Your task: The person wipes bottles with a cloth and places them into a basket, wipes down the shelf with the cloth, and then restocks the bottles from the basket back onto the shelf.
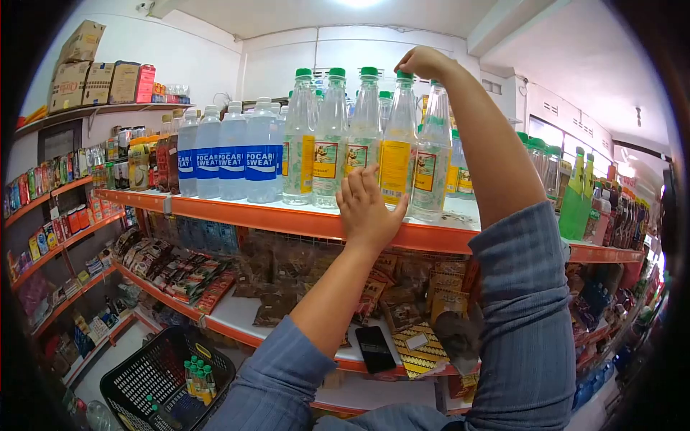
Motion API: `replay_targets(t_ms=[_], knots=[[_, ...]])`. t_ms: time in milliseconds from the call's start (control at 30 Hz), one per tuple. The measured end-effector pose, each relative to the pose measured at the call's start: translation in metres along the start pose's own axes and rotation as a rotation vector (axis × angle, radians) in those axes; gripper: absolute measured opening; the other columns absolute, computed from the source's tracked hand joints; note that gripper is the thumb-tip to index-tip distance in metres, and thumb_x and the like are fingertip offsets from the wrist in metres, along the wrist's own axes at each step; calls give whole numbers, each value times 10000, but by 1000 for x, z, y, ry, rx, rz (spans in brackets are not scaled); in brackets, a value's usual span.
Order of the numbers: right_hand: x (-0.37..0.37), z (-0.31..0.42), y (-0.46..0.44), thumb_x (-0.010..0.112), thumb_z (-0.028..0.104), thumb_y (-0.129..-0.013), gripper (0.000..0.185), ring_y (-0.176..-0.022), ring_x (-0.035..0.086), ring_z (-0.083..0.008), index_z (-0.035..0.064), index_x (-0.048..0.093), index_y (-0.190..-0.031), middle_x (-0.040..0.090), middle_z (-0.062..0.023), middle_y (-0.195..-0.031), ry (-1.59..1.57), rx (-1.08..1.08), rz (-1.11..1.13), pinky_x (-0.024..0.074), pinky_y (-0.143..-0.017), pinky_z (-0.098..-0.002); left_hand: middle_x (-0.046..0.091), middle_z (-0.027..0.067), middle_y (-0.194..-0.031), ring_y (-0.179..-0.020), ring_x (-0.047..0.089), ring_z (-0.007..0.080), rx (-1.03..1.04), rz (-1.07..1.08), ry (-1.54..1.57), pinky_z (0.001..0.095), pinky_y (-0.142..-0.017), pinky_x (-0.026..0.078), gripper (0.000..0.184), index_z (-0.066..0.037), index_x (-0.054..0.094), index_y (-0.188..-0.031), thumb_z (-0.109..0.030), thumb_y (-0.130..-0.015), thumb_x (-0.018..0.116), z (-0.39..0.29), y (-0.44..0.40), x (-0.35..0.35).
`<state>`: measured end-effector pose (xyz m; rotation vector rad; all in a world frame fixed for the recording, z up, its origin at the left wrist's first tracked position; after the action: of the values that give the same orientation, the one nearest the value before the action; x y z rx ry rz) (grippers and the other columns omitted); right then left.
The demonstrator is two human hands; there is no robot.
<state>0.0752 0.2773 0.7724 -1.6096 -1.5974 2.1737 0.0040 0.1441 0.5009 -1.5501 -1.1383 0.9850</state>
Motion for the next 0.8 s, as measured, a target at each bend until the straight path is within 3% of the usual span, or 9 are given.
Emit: replay_targets(t_ms=[200, 267, 367, 467, 533, 667, 733, 800], knots=[[-7, 19, 14, 566, 393, -851, 355, -962, 580, -291, 90, 694, -985, 638, -148, -1047, 196, 28, 24, 432, -840, -415, 400, 99, -1122, -1097, 377, 284, 23, 32, -17, 432, -932, 292, 642, -97, 411, -1194, -410, -702, 678, -1, -1, 1], [-5, 18, 14, 561, 434, -850, 399, -970, 577, -300, 82, 692, -985, 636, -158, -1044, 213, 52, 34, 428, -845, -425, 400, 106, -1146, -1100, 369, 277, 42, 34, -48, 430, -931, 291, 643, -50, 420, -1188, -404, -707, 658, -4, 1, 3], [-4, 7, 10, 566, 519, -819, 488, -977, 573, -325, 76, 692, -979, 636, -167, -1024, 172, 86, -13, 432, -840, -421, 411, 98, -1120, -1088, 382, 278, 59, 2, -37, 436, -930, 284, 645, -82, 417, -1197, -404, -699, 669, -5, 1, 1], [-8, 14, 19, 581, 604, -759, 583, -986, 573, -327, 67, 696, -954, 645, -152, -989, 155, 84, -35, 377, -891, -501, 416, 100, -1120, -1088, 383, 277, 56, -8, -30, 442, -929, 282, 638, -79, 413, -1203, -394, -706, 659, -5, 1, 1], [-15, 19, 28, 572, 692, -693, 676, -985, 578, -328, 56, 702, -881, 652, -143, -928, 211, 146, -113, 265, -925, -616, 416, 101, -1122, -1089, 382, 277, 51, 7, -29, 440, -930, 282, 634, -76, 410, -1207, -387, -710, 652, -4, 1, 2], [-17, 26, 32, 553, 729, -670, 712, -976, 583, -328, 44, 692, -806, 654, -139, -886, 302, 158, -142, 171, -919, -686, 420, 106, -1131, -1094, 383, 281, 49, 31, -26, 436, -928, 293, 616, -69, 403, -1215, -359, -722, 629, -3, 1, 4], [-13, 23, 36, 523, 737, -682, 760, -1139, 506, -318, 84, 654, -1048, 604, -134, -1134, 359, 272, -66, 120, -1011, -585, 421, 109, -1132, -1095, 385, 280, 50, 38, -18, 432, -924, 302, 614, -67, 401, -1217, -352, -722, 627, -3, 1, 5], [-13, 26, 38, 511, 746, -681, 775, -1145, 503, -317, 83, 652, -1055, 602, -136, -1136, 364, 271, -76, 115, -1012, -586, 422, 111, -1133, -1097, 387, 280, 50, 44, -11, 428, -921, 311, 613, -65, 400, -1218, -344, -722, 625, -3, 1, 6]])
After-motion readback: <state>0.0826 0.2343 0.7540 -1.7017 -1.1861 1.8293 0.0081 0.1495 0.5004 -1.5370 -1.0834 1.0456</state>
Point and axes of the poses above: each hand's wrist, its own y-axis away from the middle knuckle, its own x-axis out of the palm, z = x × y, the point moved 9 cm from there along -y, towards the middle knuckle
